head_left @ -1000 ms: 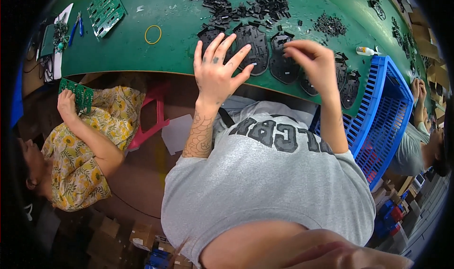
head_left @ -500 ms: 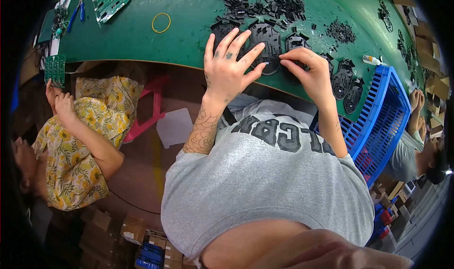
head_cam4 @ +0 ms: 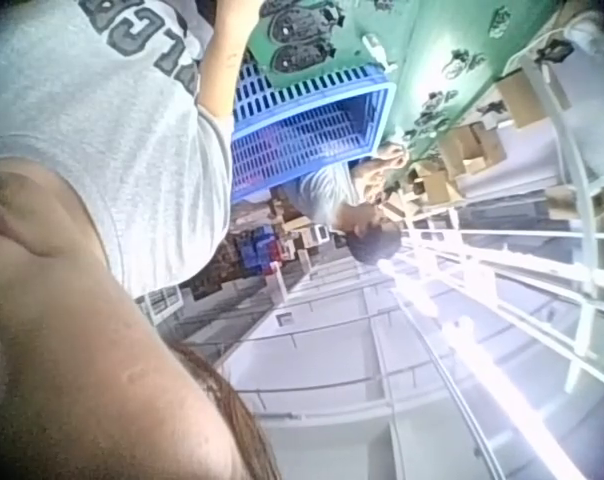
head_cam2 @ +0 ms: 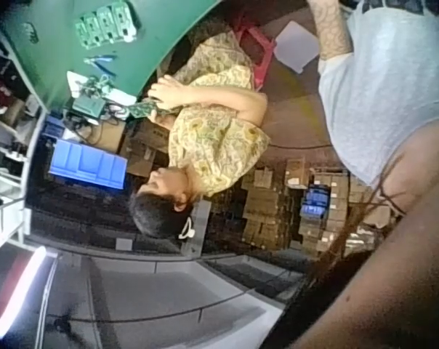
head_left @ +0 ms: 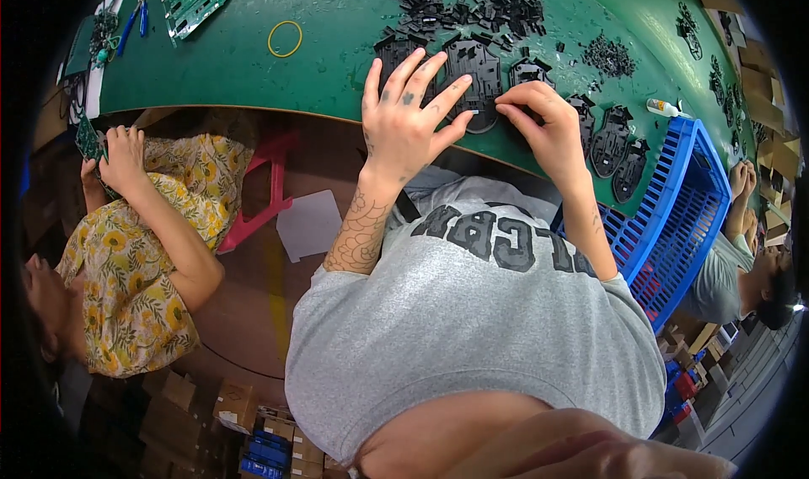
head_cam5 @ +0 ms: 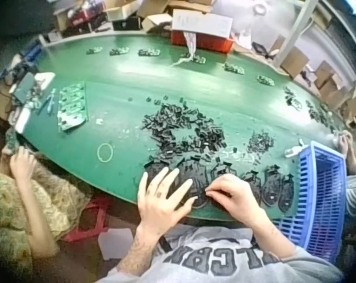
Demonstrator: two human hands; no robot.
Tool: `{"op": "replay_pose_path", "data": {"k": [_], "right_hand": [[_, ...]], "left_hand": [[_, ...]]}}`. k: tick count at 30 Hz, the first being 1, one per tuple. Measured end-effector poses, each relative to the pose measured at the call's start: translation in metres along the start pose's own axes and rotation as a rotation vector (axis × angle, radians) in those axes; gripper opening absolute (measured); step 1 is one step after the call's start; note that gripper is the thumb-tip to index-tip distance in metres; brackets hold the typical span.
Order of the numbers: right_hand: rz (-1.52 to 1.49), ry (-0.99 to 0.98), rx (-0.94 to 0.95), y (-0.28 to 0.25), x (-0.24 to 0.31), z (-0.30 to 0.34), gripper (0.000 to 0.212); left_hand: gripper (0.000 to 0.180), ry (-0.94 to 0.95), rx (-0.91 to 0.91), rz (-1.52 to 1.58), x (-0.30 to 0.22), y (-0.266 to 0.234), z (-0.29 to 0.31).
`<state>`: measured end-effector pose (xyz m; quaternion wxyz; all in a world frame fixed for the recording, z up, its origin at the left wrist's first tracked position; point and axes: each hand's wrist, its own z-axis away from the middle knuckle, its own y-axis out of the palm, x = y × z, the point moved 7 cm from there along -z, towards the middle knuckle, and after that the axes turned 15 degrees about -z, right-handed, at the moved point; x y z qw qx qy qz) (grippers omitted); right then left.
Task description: The person applies glue from a bottle to the base of a mouse shell, then attaches mouse feet to the glued areas by hand.
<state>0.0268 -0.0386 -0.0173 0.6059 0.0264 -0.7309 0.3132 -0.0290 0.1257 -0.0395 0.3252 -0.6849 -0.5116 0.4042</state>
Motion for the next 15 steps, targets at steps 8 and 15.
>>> {"op": "replay_pose_path", "data": {"k": [8, 15], "right_hand": [[0.04, -0.101, -0.011, 0.0058, 0.0032, 0.0019, 0.01], [0.125, -0.178, -0.042, 0.0078, 0.0057, 0.0057, 0.011]], "left_hand": [[0.035, 0.01, -0.012, -0.005, -0.0024, -0.0012, 0.0004], [0.038, 0.0, 0.0, -0.007, -0.0039, -0.0028, 0.0019]]}}
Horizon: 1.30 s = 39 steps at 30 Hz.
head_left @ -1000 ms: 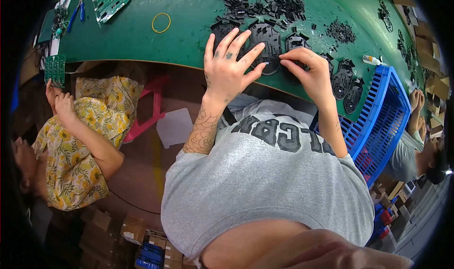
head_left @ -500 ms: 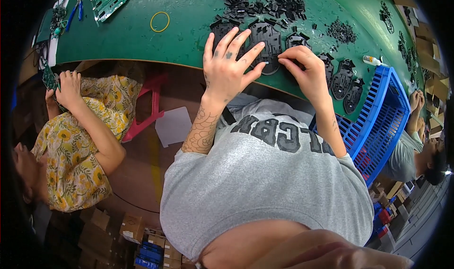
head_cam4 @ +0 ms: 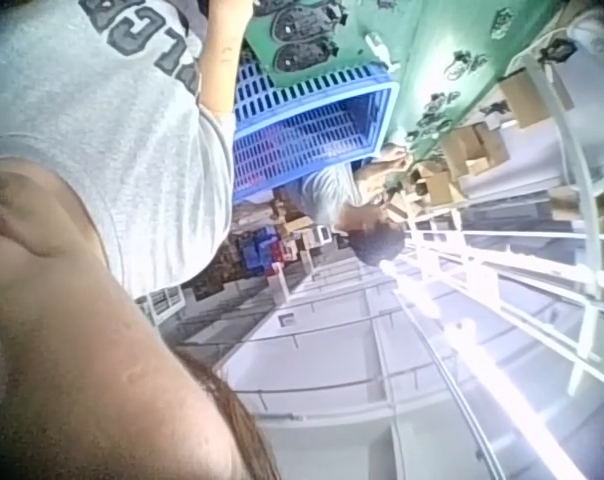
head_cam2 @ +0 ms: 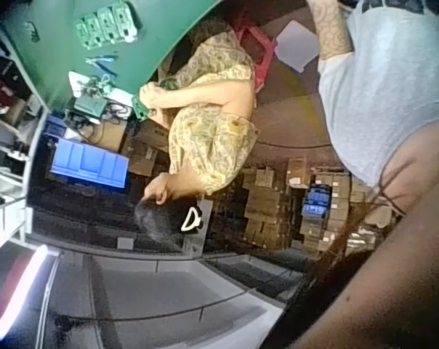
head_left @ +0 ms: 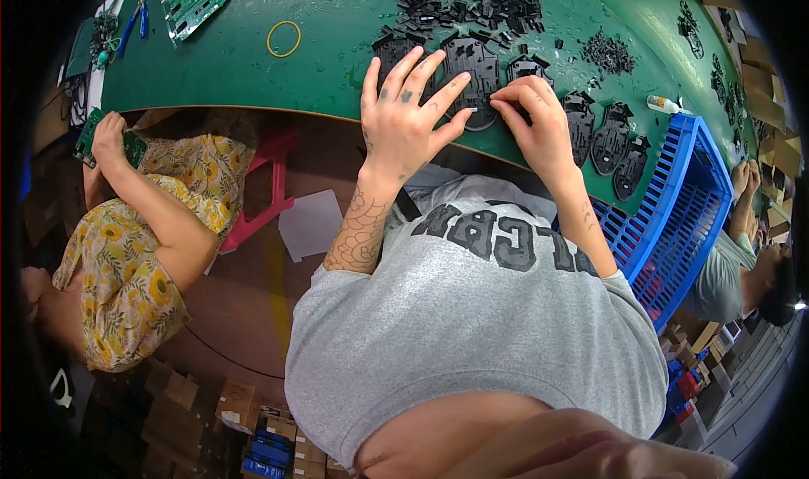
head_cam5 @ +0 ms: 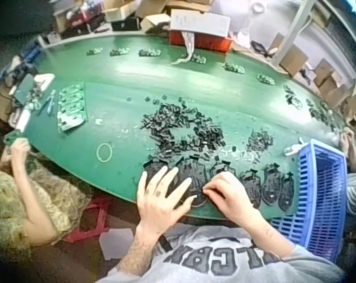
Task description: The person applies glue from a bottle to the base of a mouse shell, then attaches mouse feet to the glued areas by hand.
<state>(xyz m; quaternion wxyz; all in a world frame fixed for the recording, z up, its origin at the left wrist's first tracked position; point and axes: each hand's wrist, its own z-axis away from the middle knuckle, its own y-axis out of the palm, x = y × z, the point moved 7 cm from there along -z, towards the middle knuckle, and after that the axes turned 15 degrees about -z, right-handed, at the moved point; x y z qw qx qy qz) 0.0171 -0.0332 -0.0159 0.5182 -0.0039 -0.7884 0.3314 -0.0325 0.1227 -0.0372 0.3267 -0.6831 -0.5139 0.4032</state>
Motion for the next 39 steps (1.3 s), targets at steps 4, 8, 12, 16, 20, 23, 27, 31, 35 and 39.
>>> {"op": "replay_pose_path", "data": {"k": [4, 8, 12, 16, 20, 23, 27, 31, 35, 39], "right_hand": [[0.026, -0.03, -0.031, 0.002, 0.003, 0.0, 0.014], [-0.031, 0.129, -0.086, -0.002, -0.005, -0.001, 0.015], [0.05, 0.044, 0.003, -0.001, -0.001, -0.007, 0.014], [0.023, -0.127, -0.061, -0.021, 0.018, -0.008, 0.013], [0.048, 0.045, -0.269, -0.091, 0.005, -0.001, 0.012], [0.161, 0.089, -0.39, -0.139, -0.019, 0.017, 0.011], [0.15, 0.255, -0.445, -0.168, -0.047, 0.041, 0.013], [0.247, 0.285, -0.369, -0.159, -0.053, 0.036, 0.014], [0.339, 0.223, -0.277, -0.144, -0.056, 0.024, 0.015], [0.358, 0.22, -0.256, -0.136, -0.063, 0.018, 0.016]], "left_hand": [[0.039, 0.0, 0.009, -0.006, -0.001, 0.002, 0.0], [0.039, 0.008, 0.016, -0.006, -0.001, 0.001, -0.001], [0.037, 0.032, 0.002, -0.015, -0.001, 0.005, -0.001], [0.035, 0.048, 0.041, -0.039, -0.002, 0.004, -0.003], [0.033, 0.095, 0.057, -0.082, -0.007, -0.003, -0.003], [0.032, 0.108, -0.073, -0.025, -0.014, -0.018, -0.002], [0.036, 0.247, 0.006, 0.088, -0.037, -0.014, 0.0], [0.039, 0.282, 0.089, 0.025, -0.049, -0.01, 0.0], [0.039, 0.27, 0.131, 0.003, -0.053, -0.009, -0.003], [0.042, 0.25, 0.171, -0.053, -0.055, -0.005, -0.002]]}}
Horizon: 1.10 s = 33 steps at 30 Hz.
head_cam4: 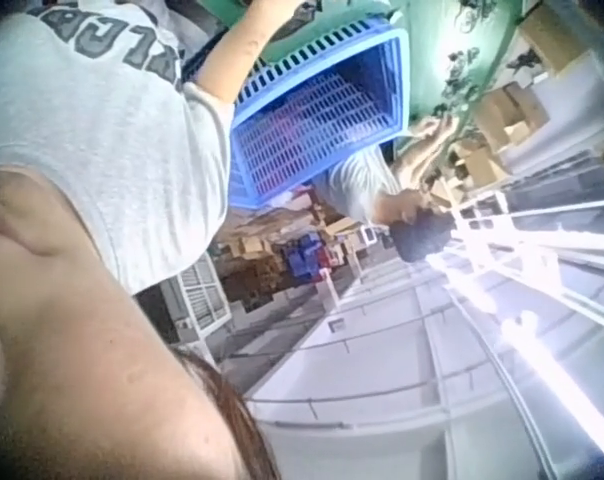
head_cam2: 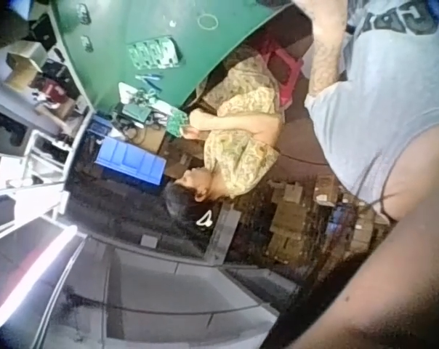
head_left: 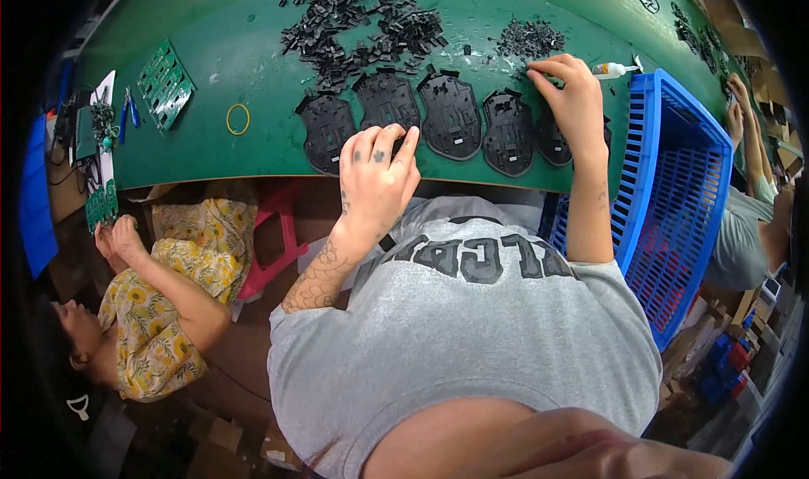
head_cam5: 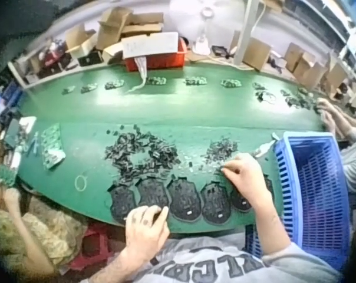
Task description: The person applies glue from a bottle to the base of a mouse shell, then attaches mouse feet to the glued areas by hand.
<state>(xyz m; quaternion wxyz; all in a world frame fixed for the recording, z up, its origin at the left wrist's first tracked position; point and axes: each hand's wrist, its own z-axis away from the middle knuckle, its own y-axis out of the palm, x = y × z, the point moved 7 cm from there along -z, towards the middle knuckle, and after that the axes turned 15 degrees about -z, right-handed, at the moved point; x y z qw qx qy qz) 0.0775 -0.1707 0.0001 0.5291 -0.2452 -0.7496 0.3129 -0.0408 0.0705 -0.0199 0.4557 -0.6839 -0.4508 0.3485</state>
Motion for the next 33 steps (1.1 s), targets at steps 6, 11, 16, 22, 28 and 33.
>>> {"op": "replay_pose_path", "data": {"k": [6, 11, 16, 22, 28, 33], "right_hand": [[-0.081, 0.001, -0.055, -0.001, -0.017, -0.007, 0.016], [-0.035, -0.051, -0.023, 0.011, -0.01, -0.017, 0.014], [0.091, -0.016, 0.079, 0.017, -0.008, -0.025, 0.01], [0.193, -0.145, 0.139, 0.025, 0.01, -0.029, 0.01], [0.155, -0.21, 0.167, 0.023, 0.008, -0.024, 0.011], [0.091, -0.165, 0.177, 0.028, 0.005, -0.024, 0.017]], "left_hand": [[0.044, -0.047, -0.014, -0.08, -0.007, 0.002, 0.003], [0.045, -0.053, -0.022, -0.111, -0.009, 0.003, 0.009], [0.051, -0.069, -0.014, -0.101, -0.011, 0.005, 0.011], [0.048, -0.164, -0.101, 0.06, -0.001, -0.001, 0.019], [0.037, -0.267, -0.345, 0.118, 0.046, -0.016, 0.031], [0.03, -0.311, -0.418, 0.001, 0.084, -0.02, 0.048]]}}
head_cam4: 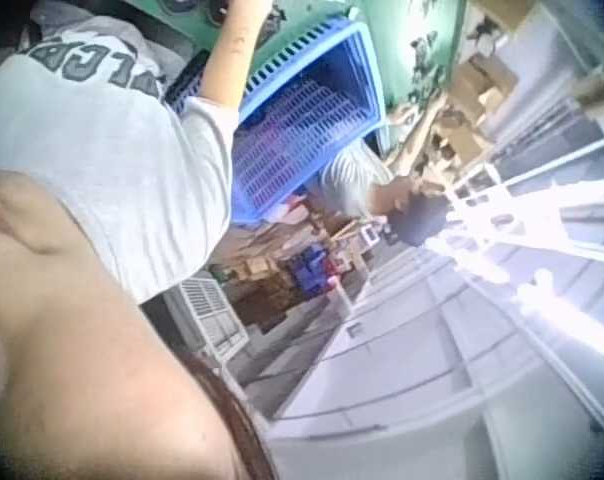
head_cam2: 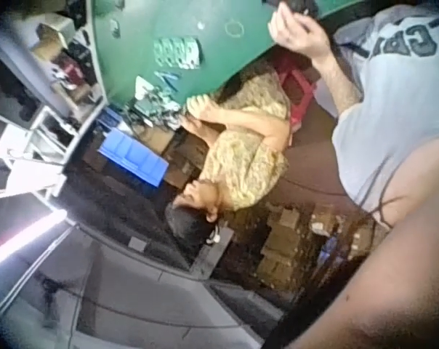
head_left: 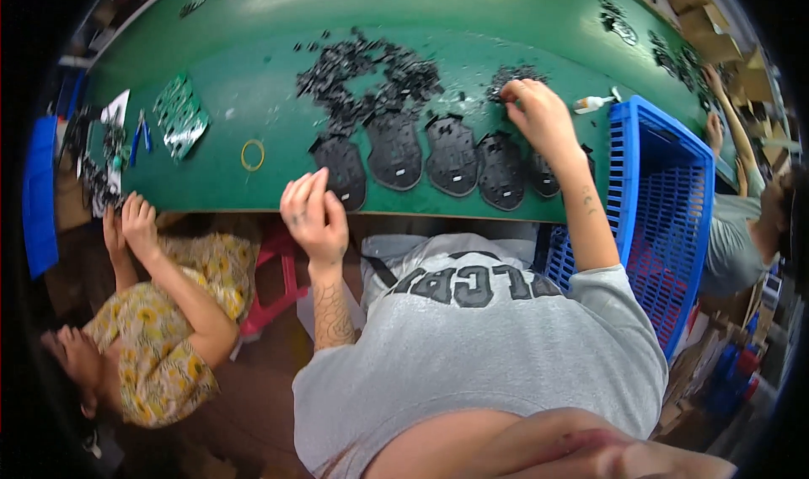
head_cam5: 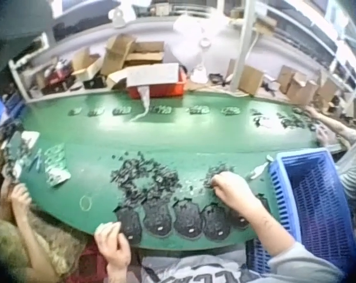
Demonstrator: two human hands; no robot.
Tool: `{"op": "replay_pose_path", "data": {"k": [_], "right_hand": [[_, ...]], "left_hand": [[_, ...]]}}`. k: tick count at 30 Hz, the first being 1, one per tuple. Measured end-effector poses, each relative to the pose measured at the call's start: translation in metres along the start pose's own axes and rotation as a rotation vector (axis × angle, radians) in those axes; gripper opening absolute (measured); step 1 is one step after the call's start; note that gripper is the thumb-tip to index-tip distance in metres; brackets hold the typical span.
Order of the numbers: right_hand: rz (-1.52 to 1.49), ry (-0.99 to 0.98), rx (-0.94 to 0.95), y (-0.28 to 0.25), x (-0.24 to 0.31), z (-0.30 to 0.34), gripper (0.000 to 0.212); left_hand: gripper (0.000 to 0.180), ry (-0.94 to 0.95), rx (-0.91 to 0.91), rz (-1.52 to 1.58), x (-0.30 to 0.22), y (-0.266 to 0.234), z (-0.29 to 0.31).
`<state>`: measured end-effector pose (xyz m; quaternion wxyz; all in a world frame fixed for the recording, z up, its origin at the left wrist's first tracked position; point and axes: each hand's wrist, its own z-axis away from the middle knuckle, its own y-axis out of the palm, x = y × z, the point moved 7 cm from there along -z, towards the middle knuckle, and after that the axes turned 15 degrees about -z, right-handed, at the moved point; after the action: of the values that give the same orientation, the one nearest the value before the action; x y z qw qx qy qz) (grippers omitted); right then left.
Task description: The person applies glue from a bottle to the base of a mouse shell, then attaches mouse feet to the glued areas by hand.
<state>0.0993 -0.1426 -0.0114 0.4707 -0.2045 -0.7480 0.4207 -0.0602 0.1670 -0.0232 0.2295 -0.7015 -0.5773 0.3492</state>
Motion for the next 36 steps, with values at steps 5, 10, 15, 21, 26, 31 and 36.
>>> {"op": "replay_pose_path", "data": {"k": [5, 10, 15, 21, 26, 31, 36], "right_hand": [[-0.139, 0.032, 0.01, -0.005, -0.003, -0.001, 0.019], [-0.246, 0.075, 0.012, -0.011, -0.006, 0.0, 0.023], [-0.263, 0.191, 0.062, -0.005, -0.013, 0.002, 0.024], [-0.258, 0.034, -0.066, -0.008, 0.022, -0.001, 0.012], [-0.645, 0.06, 0.033, 0.041, 0.099, -0.014, 0.013], [-0.713, 0.028, 0.246, 0.103, 0.159, -0.019, 0.013], [-0.609, -0.084, 0.226, 0.113, 0.168, -0.012, 0.011]], "left_hand": [[0.028, 0.017, -0.055, 0.015, 0.018, 0.011, 0.009], [0.028, 0.043, -0.105, -0.014, 0.014, 0.021, 0.012], [0.027, 0.019, -0.112, -0.039, 0.018, 0.02, 0.014], [0.025, 0.027, -0.134, -0.072, 0.018, 0.015, 0.017], [0.017, 0.001, -0.225, -0.012, 0.02, 0.017, 0.018], [0.013, -0.019, -0.227, 0.004, 0.022, 0.019, 0.02], [0.011, -0.041, -0.232, 0.022, 0.023, 0.018, 0.021]]}}
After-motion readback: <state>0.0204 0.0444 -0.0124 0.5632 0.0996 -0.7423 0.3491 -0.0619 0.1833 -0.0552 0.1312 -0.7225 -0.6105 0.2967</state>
